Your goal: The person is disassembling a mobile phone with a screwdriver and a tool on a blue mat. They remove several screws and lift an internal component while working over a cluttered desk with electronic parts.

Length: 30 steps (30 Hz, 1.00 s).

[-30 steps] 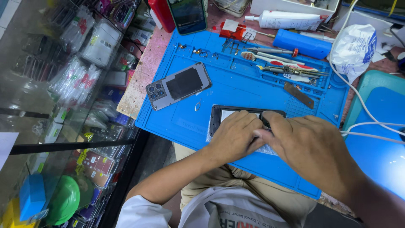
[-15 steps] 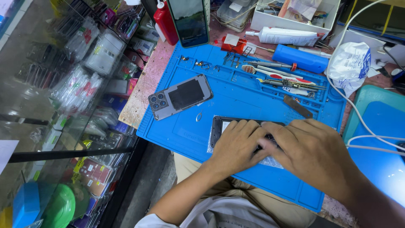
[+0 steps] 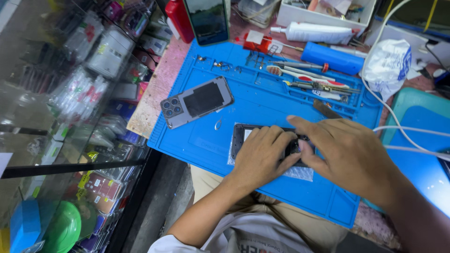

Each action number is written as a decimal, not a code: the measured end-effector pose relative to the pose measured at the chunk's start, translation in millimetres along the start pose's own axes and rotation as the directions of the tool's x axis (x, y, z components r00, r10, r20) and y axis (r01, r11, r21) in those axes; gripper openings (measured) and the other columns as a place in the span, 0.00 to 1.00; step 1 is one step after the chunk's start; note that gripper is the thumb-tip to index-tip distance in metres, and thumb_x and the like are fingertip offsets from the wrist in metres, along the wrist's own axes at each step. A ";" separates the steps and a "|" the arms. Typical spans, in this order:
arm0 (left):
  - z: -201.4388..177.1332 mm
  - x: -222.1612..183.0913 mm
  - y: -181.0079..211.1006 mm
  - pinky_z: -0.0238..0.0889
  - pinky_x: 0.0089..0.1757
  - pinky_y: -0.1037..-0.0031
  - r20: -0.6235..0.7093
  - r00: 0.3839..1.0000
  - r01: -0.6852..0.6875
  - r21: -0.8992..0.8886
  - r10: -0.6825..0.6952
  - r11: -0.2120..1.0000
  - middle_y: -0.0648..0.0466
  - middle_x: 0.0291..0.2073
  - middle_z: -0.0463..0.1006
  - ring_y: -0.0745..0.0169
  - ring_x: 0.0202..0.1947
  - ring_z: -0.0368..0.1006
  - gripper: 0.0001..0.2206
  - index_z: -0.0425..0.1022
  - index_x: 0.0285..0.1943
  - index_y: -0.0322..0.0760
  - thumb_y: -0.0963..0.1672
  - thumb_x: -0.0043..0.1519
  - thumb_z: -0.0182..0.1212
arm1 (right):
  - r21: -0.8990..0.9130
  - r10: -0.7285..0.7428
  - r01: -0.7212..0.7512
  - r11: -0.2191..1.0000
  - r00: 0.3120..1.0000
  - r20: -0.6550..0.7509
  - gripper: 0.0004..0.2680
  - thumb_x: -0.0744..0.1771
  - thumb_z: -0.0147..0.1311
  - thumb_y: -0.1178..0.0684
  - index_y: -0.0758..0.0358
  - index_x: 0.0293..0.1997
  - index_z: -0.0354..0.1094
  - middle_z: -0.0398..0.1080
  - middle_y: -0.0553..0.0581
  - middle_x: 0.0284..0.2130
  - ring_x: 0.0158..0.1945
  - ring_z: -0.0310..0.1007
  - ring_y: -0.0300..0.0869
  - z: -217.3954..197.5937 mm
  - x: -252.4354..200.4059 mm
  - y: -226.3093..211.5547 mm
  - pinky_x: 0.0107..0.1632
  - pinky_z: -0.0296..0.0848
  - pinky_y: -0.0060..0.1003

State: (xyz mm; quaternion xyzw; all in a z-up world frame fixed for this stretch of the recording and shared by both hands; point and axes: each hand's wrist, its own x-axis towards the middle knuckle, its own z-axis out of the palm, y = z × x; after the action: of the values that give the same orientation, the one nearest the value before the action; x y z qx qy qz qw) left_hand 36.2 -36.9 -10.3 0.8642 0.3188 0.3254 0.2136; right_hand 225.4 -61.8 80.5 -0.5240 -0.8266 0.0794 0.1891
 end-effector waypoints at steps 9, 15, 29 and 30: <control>-0.9 2.2 -0.9 0.59 0.43 0.60 0.018 1.000 0.003 -0.007 -0.003 1.000 0.50 0.39 0.70 0.50 0.41 0.68 0.19 0.73 0.54 0.35 0.47 0.57 0.71 | 0.105 -0.001 -0.006 0.994 0.998 0.060 0.15 0.61 0.60 0.56 0.58 0.53 0.72 0.75 0.53 0.22 0.25 0.76 0.45 -7.5 -5.6 -0.5 0.30 0.72 0.42; -8.4 5.2 1.8 0.60 0.44 0.59 0.062 0.998 -0.007 -0.070 0.011 0.998 0.48 0.40 0.70 0.48 0.42 0.68 0.19 0.71 0.52 0.34 0.46 0.57 0.71 | 0.101 -0.057 0.052 0.994 0.997 0.053 0.14 0.60 0.60 0.55 0.60 0.50 0.73 0.73 0.54 0.22 0.27 0.75 0.47 -10.3 -4.5 -2.9 0.32 0.70 0.44; -21.6 14.0 -4.0 0.61 0.43 0.61 0.206 0.965 -0.157 -0.046 0.163 0.987 0.51 0.38 0.72 0.52 0.41 0.69 0.06 0.76 0.42 0.37 0.43 0.61 0.66 | 0.053 -0.081 0.081 0.995 0.997 -0.006 0.07 0.62 0.61 0.55 0.63 0.40 0.75 0.76 0.57 0.27 0.30 0.77 0.47 -29.7 -12.6 0.0 0.35 0.74 0.44; -21.4 15.6 -4.3 0.61 0.43 0.61 0.236 0.954 -0.190 -0.003 0.185 0.982 0.51 0.37 0.72 0.53 0.41 0.69 0.05 0.76 0.41 0.37 0.43 0.61 0.65 | 0.044 -0.063 0.063 0.997 0.998 -0.011 0.07 0.62 0.61 0.55 0.63 0.40 0.75 0.76 0.57 0.27 0.30 0.77 0.47 -30.5 -14.2 1.9 0.35 0.74 0.44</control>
State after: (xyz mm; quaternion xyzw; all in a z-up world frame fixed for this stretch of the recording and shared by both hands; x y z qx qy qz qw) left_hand 28.6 -19.6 8.8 0.9250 0.2110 0.2365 0.2096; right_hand 244.5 -75.7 104.6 -0.4939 -0.8398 0.0892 0.2073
